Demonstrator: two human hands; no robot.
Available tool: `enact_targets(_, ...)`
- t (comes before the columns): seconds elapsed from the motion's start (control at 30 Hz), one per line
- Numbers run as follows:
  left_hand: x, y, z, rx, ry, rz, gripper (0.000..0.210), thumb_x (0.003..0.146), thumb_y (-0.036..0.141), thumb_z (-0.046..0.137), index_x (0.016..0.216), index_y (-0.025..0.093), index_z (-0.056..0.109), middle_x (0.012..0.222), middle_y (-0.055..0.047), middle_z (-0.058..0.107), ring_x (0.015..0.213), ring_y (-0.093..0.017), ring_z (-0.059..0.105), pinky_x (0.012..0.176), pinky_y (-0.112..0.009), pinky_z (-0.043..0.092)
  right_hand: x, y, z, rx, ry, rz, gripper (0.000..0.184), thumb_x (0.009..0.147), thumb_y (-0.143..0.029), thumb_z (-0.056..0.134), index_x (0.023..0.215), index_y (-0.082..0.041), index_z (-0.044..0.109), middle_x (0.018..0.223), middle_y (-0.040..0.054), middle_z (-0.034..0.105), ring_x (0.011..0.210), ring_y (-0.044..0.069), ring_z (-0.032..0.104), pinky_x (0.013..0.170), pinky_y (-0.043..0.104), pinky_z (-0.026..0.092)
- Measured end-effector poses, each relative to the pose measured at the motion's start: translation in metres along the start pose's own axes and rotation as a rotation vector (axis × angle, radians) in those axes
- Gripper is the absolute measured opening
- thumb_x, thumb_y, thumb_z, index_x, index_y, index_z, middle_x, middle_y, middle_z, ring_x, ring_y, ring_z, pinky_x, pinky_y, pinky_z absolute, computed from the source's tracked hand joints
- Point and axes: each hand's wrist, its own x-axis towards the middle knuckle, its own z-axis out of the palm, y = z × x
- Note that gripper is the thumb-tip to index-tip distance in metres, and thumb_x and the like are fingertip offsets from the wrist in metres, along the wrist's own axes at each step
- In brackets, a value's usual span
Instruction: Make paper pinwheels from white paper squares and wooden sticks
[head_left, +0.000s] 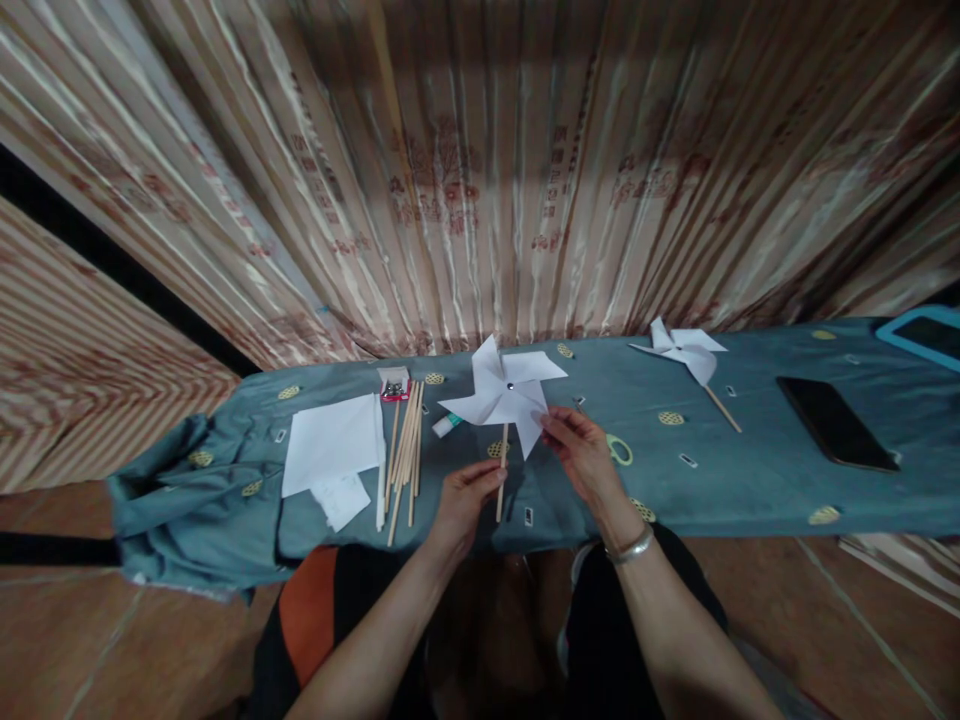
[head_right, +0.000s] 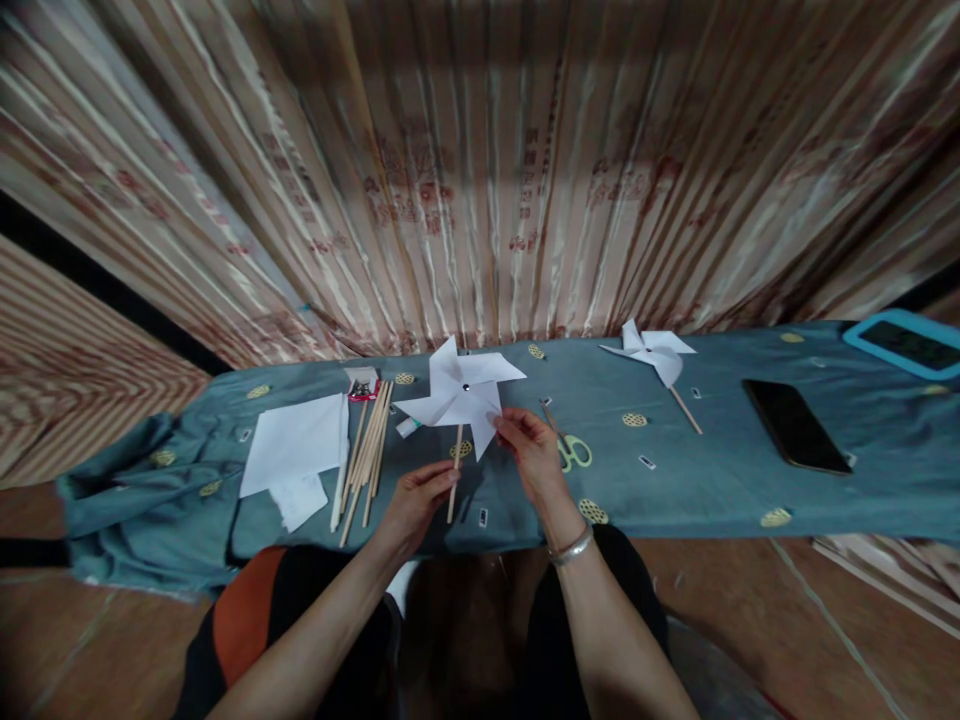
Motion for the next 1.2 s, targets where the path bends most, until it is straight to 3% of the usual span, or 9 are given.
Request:
enact_targets(0.4, 0.004, -0.004, -0.001, -0.009, 0.016, 0.014, 0.044, 0.033, 0.034, 0.094, 0.069, 0.016, 0.078, 0.066, -0.004, 0.073, 0.061, -0.011, 0.060, 0.067, -0.024, 0.046, -0.007, 0.004, 0.005, 0.034, -0.083, 0.119, 0.037, 0.042, -0.039, 0.093, 0.064, -0.019, 0.071, 0.058, -0.0031, 0.066, 0.055, 0.009, 0.062, 0.048, 0.018, 0.048)
enact_targets(0.77, 0.005, -0.003, -0.003, -0.010, 0.010, 0.018, 0.043, 0.034, 0.031, 0.094, 0.070, 0.015, 0.078, 0.066, -0.004, 0.073, 0.063, -0.012, 0.060, 0.068, -0.025, 0.045, -0.006, -0.002, 0.000, 0.099, -0.102, 0.180, 0.035, 0.042, -0.034, 0.094, 0.062, -0.018, 0.071, 0.055, -0.0025, 0.066, 0.050, 0.008, 0.060, 0.044, 0.016, 0.046)
enact_targets(1.2, 0.004, -0.005, -0.001, -0.002, -0.021, 0.024, 0.046, 0.032, 0.037, 0.095, 0.069, 0.017, 0.078, 0.069, -0.003, 0.074, 0.064, -0.011, 0.061, 0.070, -0.025, 0.047, -0.012, 0.002, 0.004, -0.040, -0.242, 0.206, 0.030, 0.050, -0.037, 0.091, 0.062, -0.018, 0.070, 0.062, 0.0004, 0.072, 0.051, 0.007, 0.057, 0.051, 0.019, 0.044)
